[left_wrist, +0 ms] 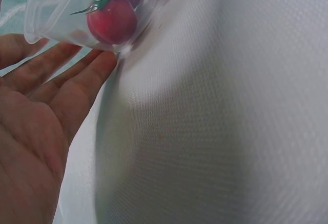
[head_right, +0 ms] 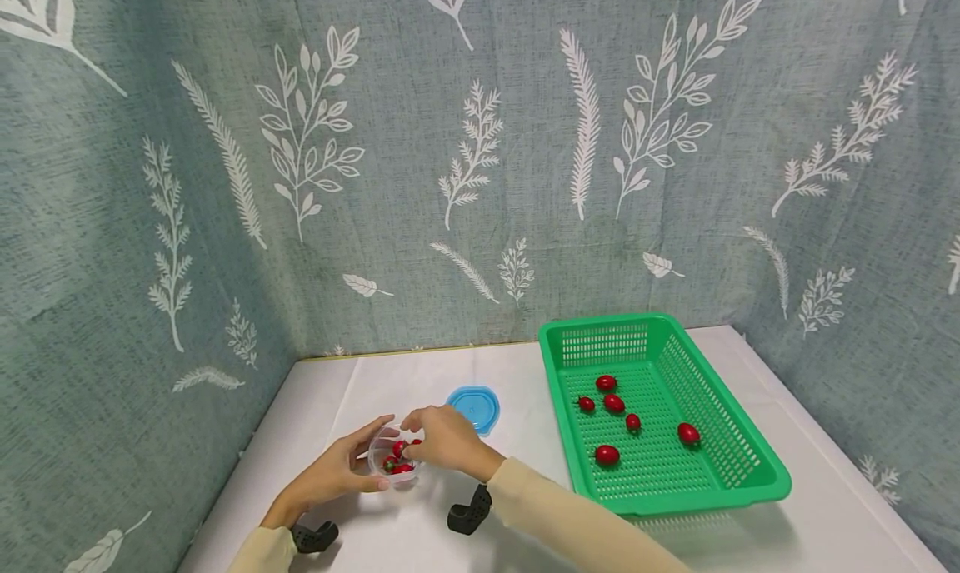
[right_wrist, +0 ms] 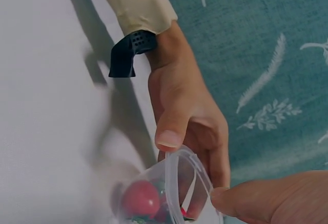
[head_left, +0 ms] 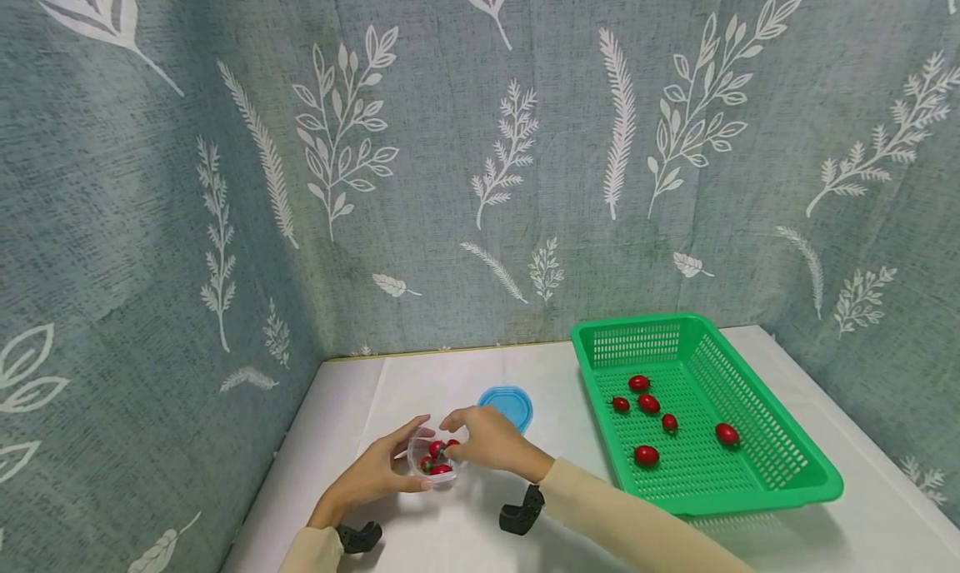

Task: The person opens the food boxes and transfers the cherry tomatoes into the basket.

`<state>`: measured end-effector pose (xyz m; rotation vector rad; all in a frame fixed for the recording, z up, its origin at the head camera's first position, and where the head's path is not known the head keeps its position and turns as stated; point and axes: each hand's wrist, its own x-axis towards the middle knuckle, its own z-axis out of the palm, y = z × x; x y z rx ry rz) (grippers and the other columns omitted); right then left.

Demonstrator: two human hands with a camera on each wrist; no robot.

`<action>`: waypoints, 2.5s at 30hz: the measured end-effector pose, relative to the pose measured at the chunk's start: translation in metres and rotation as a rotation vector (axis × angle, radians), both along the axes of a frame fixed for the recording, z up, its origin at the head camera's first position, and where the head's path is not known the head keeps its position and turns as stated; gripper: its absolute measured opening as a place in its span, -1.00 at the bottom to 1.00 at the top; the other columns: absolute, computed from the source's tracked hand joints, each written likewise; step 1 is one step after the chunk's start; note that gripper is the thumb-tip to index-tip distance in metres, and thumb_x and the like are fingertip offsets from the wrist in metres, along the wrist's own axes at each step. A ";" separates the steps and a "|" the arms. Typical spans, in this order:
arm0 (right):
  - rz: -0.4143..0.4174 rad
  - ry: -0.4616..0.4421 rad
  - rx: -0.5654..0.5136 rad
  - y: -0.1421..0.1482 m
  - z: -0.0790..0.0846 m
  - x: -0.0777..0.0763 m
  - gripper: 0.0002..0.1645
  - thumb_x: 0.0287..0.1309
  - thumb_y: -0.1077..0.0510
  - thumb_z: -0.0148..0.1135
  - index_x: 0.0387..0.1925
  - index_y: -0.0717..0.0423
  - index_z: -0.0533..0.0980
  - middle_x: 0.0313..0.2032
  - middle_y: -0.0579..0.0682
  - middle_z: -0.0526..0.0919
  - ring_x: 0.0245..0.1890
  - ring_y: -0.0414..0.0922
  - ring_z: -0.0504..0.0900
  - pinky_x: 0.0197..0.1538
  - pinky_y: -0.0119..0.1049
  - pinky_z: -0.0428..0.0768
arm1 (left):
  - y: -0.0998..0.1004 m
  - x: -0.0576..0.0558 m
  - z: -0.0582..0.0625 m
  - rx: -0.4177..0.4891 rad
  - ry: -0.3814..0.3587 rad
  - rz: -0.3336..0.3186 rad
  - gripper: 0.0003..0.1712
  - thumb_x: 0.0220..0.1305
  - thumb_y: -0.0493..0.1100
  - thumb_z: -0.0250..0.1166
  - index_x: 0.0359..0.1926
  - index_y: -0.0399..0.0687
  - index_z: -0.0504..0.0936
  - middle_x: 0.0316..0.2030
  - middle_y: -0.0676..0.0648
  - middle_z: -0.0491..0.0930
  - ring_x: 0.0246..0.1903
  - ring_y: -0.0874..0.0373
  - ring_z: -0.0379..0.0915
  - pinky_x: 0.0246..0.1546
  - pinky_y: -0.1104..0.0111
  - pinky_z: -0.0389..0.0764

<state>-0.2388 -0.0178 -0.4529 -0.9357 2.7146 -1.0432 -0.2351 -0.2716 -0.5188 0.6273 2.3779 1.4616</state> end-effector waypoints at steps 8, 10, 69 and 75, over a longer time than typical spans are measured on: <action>0.010 -0.015 0.046 -0.007 -0.005 0.000 -0.52 0.07 0.12 0.56 0.06 0.12 0.70 -0.05 0.02 0.77 -0.07 -0.08 0.72 -0.19 -0.35 0.64 | 0.000 0.000 0.000 0.015 -0.016 0.002 0.20 0.17 -0.07 0.58 0.65 -0.02 0.02 0.48 -0.20 0.27 0.51 -0.26 0.07 0.36 0.05 0.40; 0.015 -0.014 0.049 -0.009 -0.006 -0.001 -0.53 0.08 0.12 0.56 0.05 0.12 0.70 -0.06 0.00 0.78 -0.11 -0.10 0.72 -0.25 -0.39 0.61 | 0.000 0.000 0.000 0.019 -0.019 0.001 0.20 0.17 -0.07 0.58 0.65 -0.02 0.02 0.51 -0.22 0.23 0.51 -0.24 0.07 0.35 0.11 0.42; 0.027 0.089 0.255 -0.029 -0.016 -0.011 -0.84 0.02 0.08 0.61 -0.35 0.03 0.79 -0.50 -0.24 0.68 -0.49 -0.30 0.51 -0.48 -0.46 0.49 | 0.001 0.000 -0.002 0.042 0.015 -0.017 0.20 0.16 -0.14 0.59 0.63 -0.13 0.02 0.44 -0.25 0.32 0.48 -0.25 0.14 0.29 0.25 0.50; 0.057 0.104 0.300 -0.028 -0.013 -0.008 -0.83 0.05 0.02 0.58 -0.56 -0.10 0.74 -0.63 -0.35 0.60 -0.58 -0.37 0.45 -0.56 -0.49 0.41 | 0.001 0.001 0.000 0.036 0.006 -0.006 0.22 0.14 -0.10 0.61 0.64 -0.08 0.03 0.44 -0.22 0.33 0.50 -0.24 0.10 0.28 0.31 0.49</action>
